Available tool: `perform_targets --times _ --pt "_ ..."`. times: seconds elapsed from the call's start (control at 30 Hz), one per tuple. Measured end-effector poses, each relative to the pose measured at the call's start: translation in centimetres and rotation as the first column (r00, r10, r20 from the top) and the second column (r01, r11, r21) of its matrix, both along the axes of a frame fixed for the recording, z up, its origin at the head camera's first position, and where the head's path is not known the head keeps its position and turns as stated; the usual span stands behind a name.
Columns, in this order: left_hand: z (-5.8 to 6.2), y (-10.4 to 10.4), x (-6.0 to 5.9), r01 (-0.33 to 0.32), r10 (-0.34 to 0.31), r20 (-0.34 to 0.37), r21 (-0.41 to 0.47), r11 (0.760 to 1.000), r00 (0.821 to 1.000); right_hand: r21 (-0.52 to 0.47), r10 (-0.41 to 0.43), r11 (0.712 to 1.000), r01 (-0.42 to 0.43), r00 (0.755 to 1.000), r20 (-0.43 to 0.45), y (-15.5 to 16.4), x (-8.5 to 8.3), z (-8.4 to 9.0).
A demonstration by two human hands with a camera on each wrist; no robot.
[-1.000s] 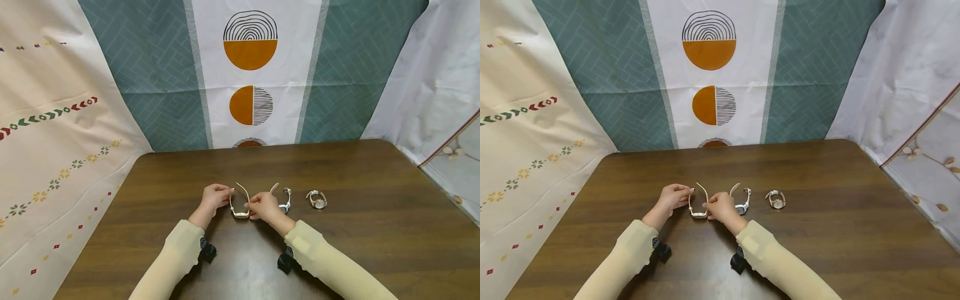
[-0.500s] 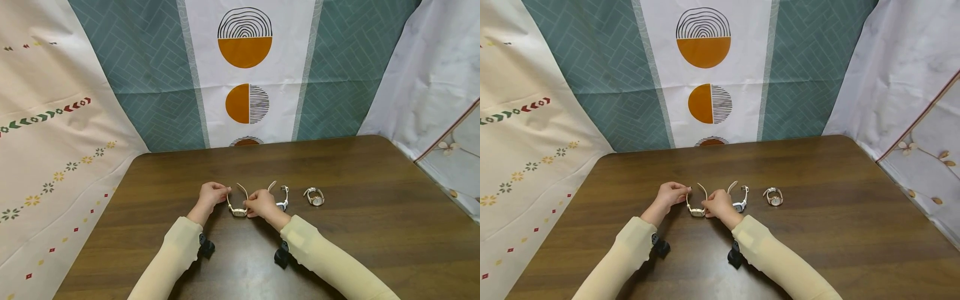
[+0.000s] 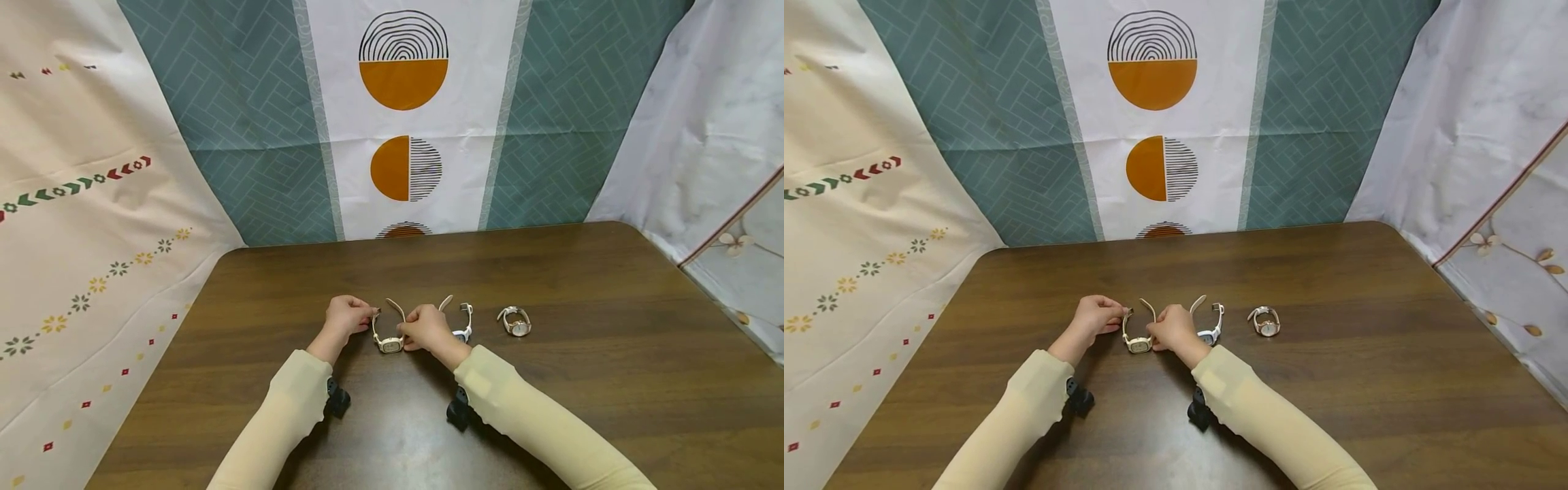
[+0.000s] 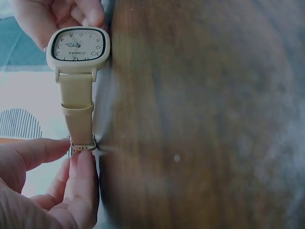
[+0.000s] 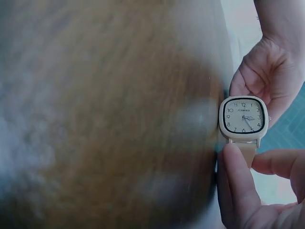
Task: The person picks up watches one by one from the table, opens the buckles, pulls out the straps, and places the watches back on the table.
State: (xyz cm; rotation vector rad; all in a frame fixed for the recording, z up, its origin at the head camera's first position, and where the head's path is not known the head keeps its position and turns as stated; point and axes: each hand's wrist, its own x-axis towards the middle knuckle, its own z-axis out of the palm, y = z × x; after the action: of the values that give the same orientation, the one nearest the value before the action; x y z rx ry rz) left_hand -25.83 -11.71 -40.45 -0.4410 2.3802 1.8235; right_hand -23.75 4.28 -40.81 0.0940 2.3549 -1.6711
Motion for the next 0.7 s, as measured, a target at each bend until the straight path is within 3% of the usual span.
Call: perform_targets --times 0.4,0.53,0.7 --pt "0.1 -0.3 0.2 0.021 -0.020 0.007 -0.122 0.992 1.000 0.183 0.101 0.980 -0.084 0.991 -0.084 0.6 0.4 1.2" --pt "0.5 -0.4 0.2 0.037 -0.037 0.004 -0.147 0.988 0.999 0.241 0.134 0.965 -0.105 0.985 -0.107 1.4 0.3 2.3" --pt "1.8 -0.8 0.2 0.046 -0.050 -0.020 -0.175 0.984 0.999 0.235 0.146 0.965 -0.115 0.982 -0.119 2.5 0.3 3.6"
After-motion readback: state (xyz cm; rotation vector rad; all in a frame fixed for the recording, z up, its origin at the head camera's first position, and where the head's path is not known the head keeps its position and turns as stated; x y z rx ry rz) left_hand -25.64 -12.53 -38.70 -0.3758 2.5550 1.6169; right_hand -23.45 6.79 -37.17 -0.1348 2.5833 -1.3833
